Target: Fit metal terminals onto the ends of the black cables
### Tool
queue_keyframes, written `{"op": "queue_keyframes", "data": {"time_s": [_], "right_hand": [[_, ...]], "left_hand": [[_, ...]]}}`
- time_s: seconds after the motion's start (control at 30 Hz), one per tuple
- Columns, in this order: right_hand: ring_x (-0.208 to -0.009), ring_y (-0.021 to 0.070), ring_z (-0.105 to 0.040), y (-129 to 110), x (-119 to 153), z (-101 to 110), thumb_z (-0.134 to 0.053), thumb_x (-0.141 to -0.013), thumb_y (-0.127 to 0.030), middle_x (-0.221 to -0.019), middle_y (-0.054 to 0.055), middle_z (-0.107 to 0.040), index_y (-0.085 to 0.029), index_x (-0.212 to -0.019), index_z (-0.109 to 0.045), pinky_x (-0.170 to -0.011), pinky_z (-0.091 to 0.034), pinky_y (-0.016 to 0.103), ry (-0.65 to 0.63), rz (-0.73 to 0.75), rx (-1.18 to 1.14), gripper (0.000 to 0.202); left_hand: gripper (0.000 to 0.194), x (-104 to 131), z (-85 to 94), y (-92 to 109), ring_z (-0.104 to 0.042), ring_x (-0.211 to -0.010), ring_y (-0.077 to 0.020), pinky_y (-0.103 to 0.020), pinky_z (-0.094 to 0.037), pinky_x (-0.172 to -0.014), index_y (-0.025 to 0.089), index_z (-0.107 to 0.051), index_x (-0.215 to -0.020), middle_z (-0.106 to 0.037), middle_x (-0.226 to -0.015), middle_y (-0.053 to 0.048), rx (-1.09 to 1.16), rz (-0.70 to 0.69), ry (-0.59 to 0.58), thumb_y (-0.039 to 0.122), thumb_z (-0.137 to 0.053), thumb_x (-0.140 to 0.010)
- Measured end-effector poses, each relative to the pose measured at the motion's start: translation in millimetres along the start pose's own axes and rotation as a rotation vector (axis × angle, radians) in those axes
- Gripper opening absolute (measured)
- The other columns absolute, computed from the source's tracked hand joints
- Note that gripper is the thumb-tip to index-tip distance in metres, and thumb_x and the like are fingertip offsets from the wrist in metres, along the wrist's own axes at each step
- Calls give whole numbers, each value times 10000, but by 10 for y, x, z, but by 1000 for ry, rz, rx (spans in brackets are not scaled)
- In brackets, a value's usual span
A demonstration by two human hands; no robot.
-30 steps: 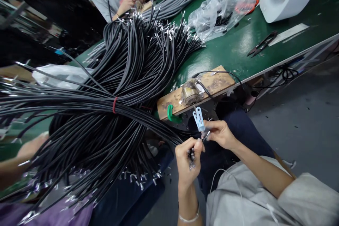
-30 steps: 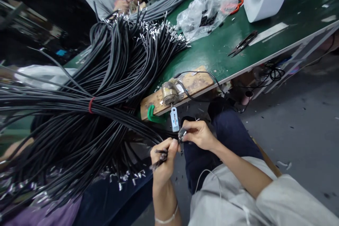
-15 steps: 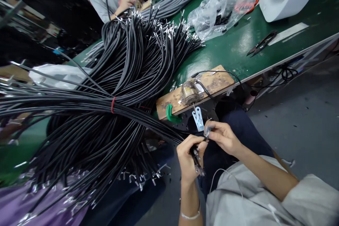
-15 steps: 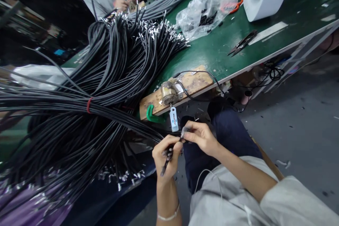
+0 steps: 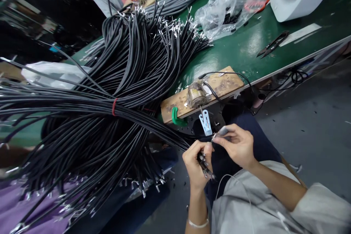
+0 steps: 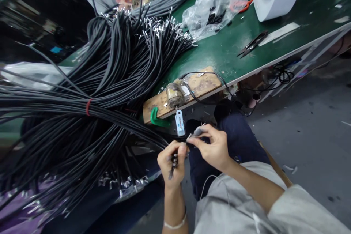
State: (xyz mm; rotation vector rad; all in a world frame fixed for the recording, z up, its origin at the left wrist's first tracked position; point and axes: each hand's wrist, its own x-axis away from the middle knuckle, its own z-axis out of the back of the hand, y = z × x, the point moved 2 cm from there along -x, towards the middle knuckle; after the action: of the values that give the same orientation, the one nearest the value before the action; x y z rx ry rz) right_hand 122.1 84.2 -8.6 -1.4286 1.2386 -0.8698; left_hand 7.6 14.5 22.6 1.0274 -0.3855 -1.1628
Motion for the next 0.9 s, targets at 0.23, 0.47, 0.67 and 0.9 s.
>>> {"op": "queue_keyframes", "data": {"time_s": [0.23, 0.47, 0.67, 0.9], "right_hand": [[-701, 163, -620, 17, 52, 43, -650, -809, -143, -799, 37, -649, -203, -978, -606, -671, -540, 295, -166, 203, 98, 184], [-703, 159, -500, -63, -114, 51, -576, -897, -240, -680, 45, -580, -164, -679, -633, -684, -456, 309, -414, 207, 145, 237], [-441, 88, -432, 42, -95, -65, -669, -764, -436, -505, -7, -511, -142, -573, -595, -398, -327, 206, -683, -485, -519, 358], [-377, 55, -404, -3, -420, -52, -662, -659, -258, -432, -27, -533, -136, -476, -592, -381, -290, 179, -554, -533, -270, 232]], "left_hand": [[242, 10, -12, -20, -503, -489, -93, -212, -364, -498, 154, -634, -664, -559, -567, 19, -5, -2, 39, 231, -572, -885], [315, -61, 70, -10, -505, -495, -95, -217, -366, -510, 155, -624, -648, -568, -569, 5, 37, 6, -144, 253, -519, -928], [304, -181, 160, 55, -540, -522, -116, -226, -398, -516, 156, -634, -688, -593, -596, -13, 225, -186, -260, 367, -582, -900], [201, -143, 61, 11, -561, -571, -121, -228, -427, -548, 163, -619, -666, -610, -633, -4, 216, -167, -93, 269, -689, -823]]}}
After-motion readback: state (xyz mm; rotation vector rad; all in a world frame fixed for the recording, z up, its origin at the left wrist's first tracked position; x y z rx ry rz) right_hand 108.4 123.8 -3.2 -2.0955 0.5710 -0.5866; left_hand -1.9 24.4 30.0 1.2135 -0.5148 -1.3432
